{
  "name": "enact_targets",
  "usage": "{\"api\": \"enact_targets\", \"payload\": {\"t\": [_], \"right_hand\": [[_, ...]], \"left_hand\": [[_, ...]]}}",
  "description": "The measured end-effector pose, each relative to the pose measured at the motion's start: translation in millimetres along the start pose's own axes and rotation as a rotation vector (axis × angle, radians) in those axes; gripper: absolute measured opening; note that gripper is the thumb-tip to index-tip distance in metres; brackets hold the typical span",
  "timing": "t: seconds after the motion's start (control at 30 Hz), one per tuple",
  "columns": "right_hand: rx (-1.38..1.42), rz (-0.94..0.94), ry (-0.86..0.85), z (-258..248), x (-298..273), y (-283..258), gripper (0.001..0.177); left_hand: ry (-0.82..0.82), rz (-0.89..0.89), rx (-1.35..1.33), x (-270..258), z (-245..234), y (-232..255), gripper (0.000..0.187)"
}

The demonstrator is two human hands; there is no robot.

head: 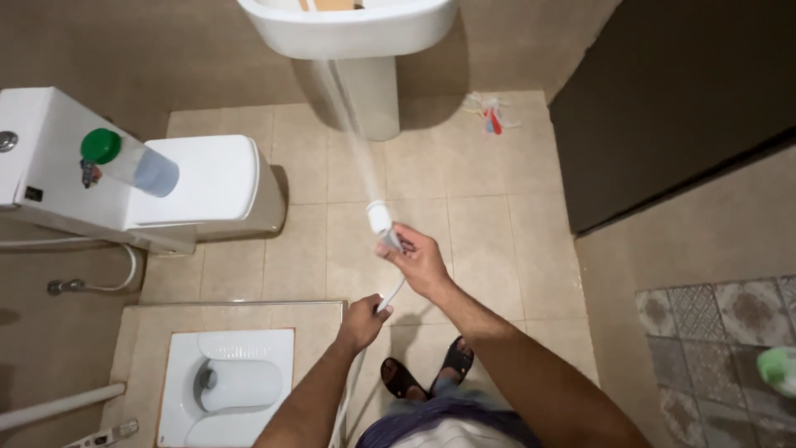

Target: Wiping a bathroom wall with a cloth and testing the water flow of a handheld bidet sprayer.

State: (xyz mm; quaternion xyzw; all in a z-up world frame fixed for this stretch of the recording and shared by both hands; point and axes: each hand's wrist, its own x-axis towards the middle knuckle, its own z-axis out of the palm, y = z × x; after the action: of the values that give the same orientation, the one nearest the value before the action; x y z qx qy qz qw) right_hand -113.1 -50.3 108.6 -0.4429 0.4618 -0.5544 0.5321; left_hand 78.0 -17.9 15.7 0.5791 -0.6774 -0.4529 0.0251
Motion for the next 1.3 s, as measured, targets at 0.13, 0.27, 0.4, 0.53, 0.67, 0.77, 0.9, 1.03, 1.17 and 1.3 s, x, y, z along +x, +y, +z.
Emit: {"api": "enact_targets", "payload": {"t": [0.13, 0.27, 0.4, 0.53, 0.67, 0.77, 0.9, 1.03, 1.17, 1.3], "right_hand": [[-0.02, -0.02, 0.198, 11.7, 7.2, -10.4, 0.047], [-0.101, -0.062, 0.08, 15.2, 13.7, -13.4, 0.042], [-0.163, -0.075, -0.054, 29.2, 14.9, -31.3, 0.039], [-0.052, -0.006, 0.003, 38.1, 21.7, -22.8, 0.038], [-0.076, -0.011, -0.124, 51.9, 23.3, -28.3, 0.04], [-0.121, -0.025, -0.12, 62.2, 21.5, -23.2, 0.043], [-0.137, -0.144, -0.084, 78.1, 19.1, -31.1, 0.045], [-0.154, -0.142, -0.117, 90.6, 23.0, -39.9, 0.044], [-0.208, -0.126, -0.071, 102.4, 26.7, -54.0, 0.041], [-0.142, -0.172, 0.163, 111.9, 30.8, -56.7, 0.041]], "left_hand": [[0.067, 0.03, -0.052, -7.7, -11.8, 11.2, 0.029], [0.076, 0.03, -0.075, -14.9, -20.5, 15.1, 0.026], [0.122, 0.036, -0.086, -17.2, -24.5, 2.8, 0.026], [0.15, 0.037, -0.138, -22.3, -33.4, -4.9, 0.024], [0.13, 0.043, -0.175, -29.1, -34.9, -11.6, 0.026], [0.15, 0.01, -0.184, -37.5, -38.5, -12.8, 0.027], [0.213, -0.018, -0.194, -37.7, -39.6, -19.3, 0.028], [0.25, 0.023, -0.228, -27.0, -41.0, -31.7, 0.031], [0.268, 0.14, -0.573, -21.1, -58.6, -1.5, 0.028], [0.362, 0.353, -0.698, -1.1, -74.3, 20.9, 0.015]]}}
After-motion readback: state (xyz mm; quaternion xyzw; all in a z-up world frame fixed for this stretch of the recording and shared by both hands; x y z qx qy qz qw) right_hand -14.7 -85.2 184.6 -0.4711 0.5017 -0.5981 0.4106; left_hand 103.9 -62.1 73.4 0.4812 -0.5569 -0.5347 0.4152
